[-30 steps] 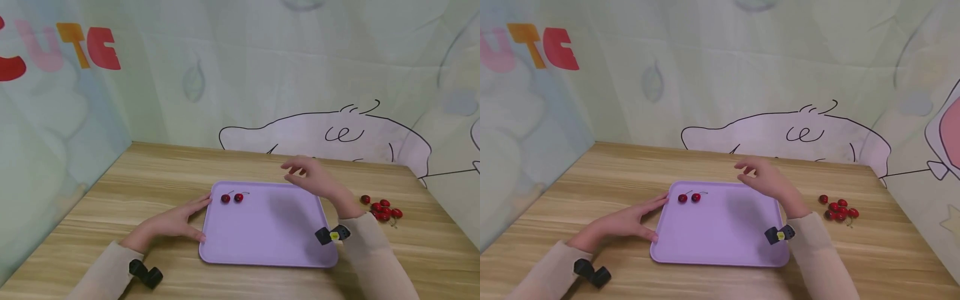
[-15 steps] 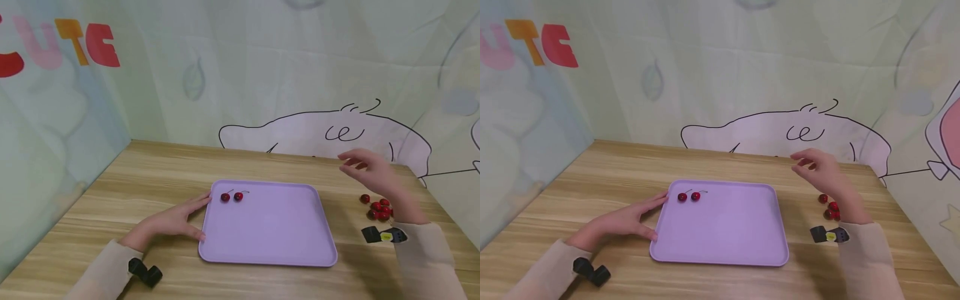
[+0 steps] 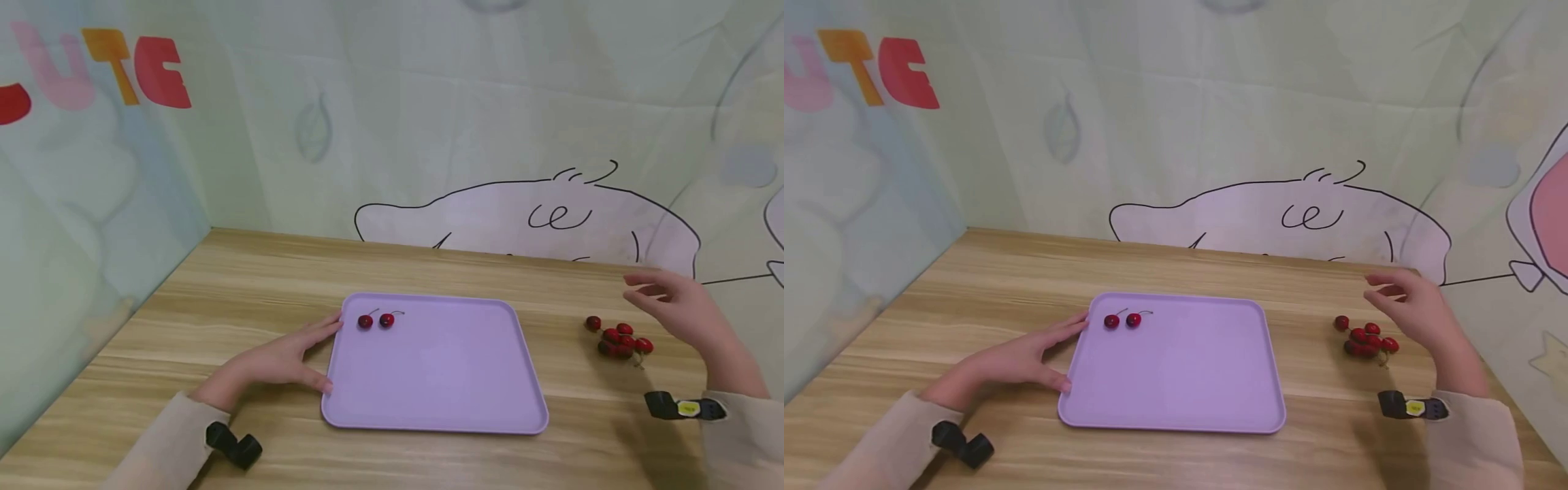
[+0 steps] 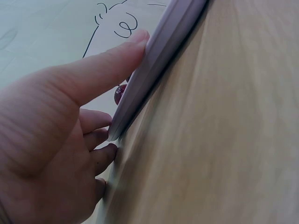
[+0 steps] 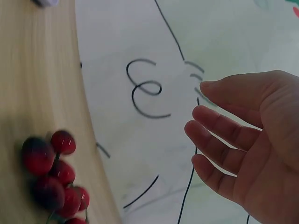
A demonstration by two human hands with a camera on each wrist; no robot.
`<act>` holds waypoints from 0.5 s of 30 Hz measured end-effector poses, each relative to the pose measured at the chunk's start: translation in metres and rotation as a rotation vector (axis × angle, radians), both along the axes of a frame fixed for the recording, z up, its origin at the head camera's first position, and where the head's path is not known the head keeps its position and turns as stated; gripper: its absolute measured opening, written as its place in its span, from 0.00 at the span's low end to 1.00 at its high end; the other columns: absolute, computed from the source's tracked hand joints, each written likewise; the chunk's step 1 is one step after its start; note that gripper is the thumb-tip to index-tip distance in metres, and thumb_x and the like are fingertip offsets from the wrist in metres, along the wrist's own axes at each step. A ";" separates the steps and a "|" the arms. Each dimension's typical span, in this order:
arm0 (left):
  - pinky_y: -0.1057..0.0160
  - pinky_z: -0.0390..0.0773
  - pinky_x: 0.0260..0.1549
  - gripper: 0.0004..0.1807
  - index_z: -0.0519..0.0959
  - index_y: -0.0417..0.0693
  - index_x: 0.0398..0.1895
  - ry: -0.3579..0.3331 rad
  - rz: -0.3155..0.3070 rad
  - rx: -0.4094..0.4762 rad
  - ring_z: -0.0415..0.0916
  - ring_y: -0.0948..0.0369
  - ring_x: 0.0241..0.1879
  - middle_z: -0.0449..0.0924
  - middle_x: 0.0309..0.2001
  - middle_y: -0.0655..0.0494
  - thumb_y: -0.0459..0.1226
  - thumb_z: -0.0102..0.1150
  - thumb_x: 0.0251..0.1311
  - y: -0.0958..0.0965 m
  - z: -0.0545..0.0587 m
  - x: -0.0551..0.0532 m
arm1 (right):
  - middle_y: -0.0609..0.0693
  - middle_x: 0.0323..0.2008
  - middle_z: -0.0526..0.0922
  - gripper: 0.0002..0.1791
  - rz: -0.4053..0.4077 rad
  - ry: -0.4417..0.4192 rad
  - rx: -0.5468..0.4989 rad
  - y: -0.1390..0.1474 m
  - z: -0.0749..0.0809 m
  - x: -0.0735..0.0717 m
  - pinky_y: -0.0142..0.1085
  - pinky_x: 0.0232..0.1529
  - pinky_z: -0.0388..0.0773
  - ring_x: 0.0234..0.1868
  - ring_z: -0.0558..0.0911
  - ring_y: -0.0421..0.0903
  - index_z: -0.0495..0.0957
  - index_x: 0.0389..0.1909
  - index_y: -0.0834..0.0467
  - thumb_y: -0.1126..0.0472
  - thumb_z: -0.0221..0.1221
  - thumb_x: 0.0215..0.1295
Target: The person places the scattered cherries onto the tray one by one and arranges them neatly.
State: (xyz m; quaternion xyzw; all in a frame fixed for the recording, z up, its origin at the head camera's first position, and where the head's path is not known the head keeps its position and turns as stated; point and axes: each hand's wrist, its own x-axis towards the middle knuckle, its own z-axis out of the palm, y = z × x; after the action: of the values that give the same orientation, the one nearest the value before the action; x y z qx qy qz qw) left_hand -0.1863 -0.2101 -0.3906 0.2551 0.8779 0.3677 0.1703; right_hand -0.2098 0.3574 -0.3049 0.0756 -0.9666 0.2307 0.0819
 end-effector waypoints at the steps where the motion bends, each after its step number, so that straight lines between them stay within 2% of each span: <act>1: 0.33 0.39 0.67 0.57 0.52 0.40 0.75 -0.002 0.001 0.000 0.34 0.34 0.73 0.41 0.77 0.43 0.51 0.73 0.47 0.000 0.000 0.000 | 0.72 0.51 0.76 0.23 -0.008 0.000 0.004 0.005 -0.003 0.000 0.36 0.32 0.73 0.47 0.77 0.67 0.73 0.57 0.68 0.54 0.55 0.71; 3: 0.33 0.39 0.67 0.57 0.51 0.41 0.75 -0.007 0.004 -0.001 0.34 0.35 0.73 0.40 0.77 0.44 0.51 0.73 0.47 -0.001 0.000 0.000 | 0.72 0.50 0.77 0.24 -0.028 0.001 0.017 0.014 -0.010 0.001 0.37 0.31 0.74 0.46 0.77 0.67 0.74 0.56 0.69 0.54 0.55 0.70; 6: 0.33 0.40 0.67 0.57 0.51 0.42 0.75 -0.014 0.007 -0.005 0.33 0.35 0.73 0.40 0.77 0.44 0.51 0.73 0.47 -0.001 0.000 0.000 | 0.73 0.47 0.78 0.25 -0.061 -0.019 0.022 0.028 -0.022 0.001 0.45 0.31 0.76 0.45 0.78 0.67 0.74 0.54 0.70 0.53 0.55 0.70; 7: 0.33 0.40 0.67 0.57 0.51 0.42 0.75 -0.014 0.007 -0.005 0.33 0.35 0.73 0.40 0.77 0.44 0.51 0.73 0.47 -0.001 0.000 0.000 | 0.69 0.45 0.81 0.24 -0.091 -0.026 0.024 0.032 -0.026 0.000 0.45 0.30 0.76 0.42 0.80 0.62 0.75 0.54 0.69 0.52 0.56 0.70; 10: 0.33 0.39 0.67 0.57 0.51 0.41 0.75 -0.012 0.004 -0.002 0.33 0.35 0.73 0.40 0.77 0.44 0.52 0.73 0.47 -0.001 -0.001 0.000 | 0.70 0.45 0.80 0.26 -0.109 -0.086 0.011 0.045 -0.036 0.000 0.51 0.34 0.76 0.43 0.80 0.62 0.74 0.54 0.71 0.50 0.55 0.70; 13: 0.33 0.39 0.67 0.57 0.51 0.41 0.75 -0.005 -0.001 0.001 0.33 0.34 0.73 0.40 0.77 0.44 0.51 0.73 0.47 -0.001 -0.001 -0.001 | 0.72 0.48 0.79 0.27 -0.122 -0.128 0.019 0.054 -0.045 0.002 0.50 0.35 0.77 0.43 0.80 0.64 0.73 0.55 0.73 0.52 0.55 0.70; 14: 0.33 0.39 0.67 0.57 0.51 0.41 0.75 -0.003 -0.003 0.001 0.33 0.34 0.73 0.40 0.77 0.44 0.51 0.73 0.47 -0.001 -0.001 -0.001 | 0.76 0.51 0.75 0.28 -0.105 -0.153 0.018 0.057 -0.047 0.002 0.52 0.37 0.76 0.46 0.77 0.69 0.71 0.55 0.75 0.52 0.54 0.71; 15: 0.32 0.39 0.66 0.57 0.51 0.41 0.75 -0.004 -0.004 0.001 0.33 0.34 0.72 0.40 0.77 0.44 0.51 0.73 0.47 -0.001 -0.002 -0.001 | 0.77 0.52 0.74 0.27 -0.103 -0.166 0.022 0.059 -0.049 0.003 0.53 0.37 0.76 0.47 0.77 0.70 0.70 0.55 0.76 0.53 0.54 0.71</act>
State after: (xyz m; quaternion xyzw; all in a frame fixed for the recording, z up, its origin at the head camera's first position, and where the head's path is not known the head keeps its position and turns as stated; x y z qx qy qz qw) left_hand -0.1876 -0.2110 -0.3923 0.2563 0.8769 0.3682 0.1725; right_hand -0.2072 0.4164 -0.3536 0.0072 -0.9751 0.2212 0.0123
